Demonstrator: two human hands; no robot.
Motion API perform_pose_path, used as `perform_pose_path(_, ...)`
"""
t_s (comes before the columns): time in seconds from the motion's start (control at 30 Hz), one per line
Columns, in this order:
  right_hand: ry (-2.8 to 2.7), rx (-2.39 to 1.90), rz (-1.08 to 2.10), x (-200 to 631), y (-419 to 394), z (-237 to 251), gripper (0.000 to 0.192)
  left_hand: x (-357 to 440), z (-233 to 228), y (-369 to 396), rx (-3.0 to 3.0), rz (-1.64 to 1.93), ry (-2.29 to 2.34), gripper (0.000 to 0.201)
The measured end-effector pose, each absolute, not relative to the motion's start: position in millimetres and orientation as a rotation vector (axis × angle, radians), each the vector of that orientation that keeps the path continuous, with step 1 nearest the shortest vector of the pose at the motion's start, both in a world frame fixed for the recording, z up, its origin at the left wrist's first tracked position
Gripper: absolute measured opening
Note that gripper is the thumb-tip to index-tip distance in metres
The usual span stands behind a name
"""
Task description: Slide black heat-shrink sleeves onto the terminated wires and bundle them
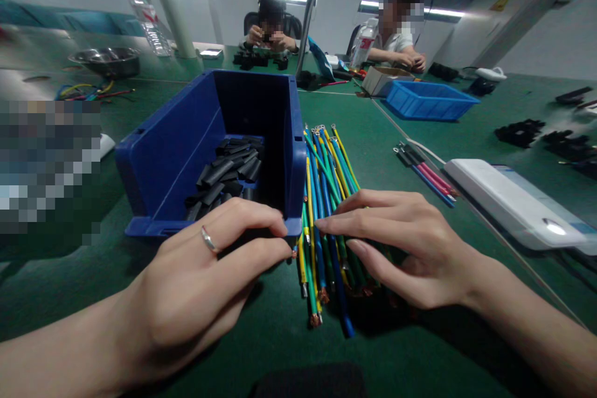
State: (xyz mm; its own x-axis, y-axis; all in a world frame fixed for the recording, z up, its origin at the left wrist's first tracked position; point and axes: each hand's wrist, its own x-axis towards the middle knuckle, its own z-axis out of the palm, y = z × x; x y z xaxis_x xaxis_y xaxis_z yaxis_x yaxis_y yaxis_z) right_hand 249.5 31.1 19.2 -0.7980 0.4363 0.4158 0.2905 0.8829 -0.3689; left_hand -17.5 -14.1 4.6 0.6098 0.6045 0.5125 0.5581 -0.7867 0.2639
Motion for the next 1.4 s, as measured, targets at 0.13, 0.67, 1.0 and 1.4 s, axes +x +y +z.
perform_pose_path(0.13,-2.540,-0.489,0.385,249.4,31.0,18.7,0.029,-17.0,4.8,-14.1,2.728,0.937,1.035,0.034)
perform_pose_path(0.67,-2.541,-0.560,0.366,249.6,31.1,18.9,0.030,-18.4,4.5,-13.7,2.786,0.898,0.988,0.033)
perform_pose_path(1.0,-2.538,-0.542,0.340,252.1,32.1,18.3,0.024,-16.8,4.5,-14.2,2.767,0.912,1.012,0.033)
perform_pose_path(1.4,-2.515,-0.605,0.268,249.8,34.3,13.4,0.019,-16.7,4.1,-15.7,2.733,0.917,1.021,0.036)
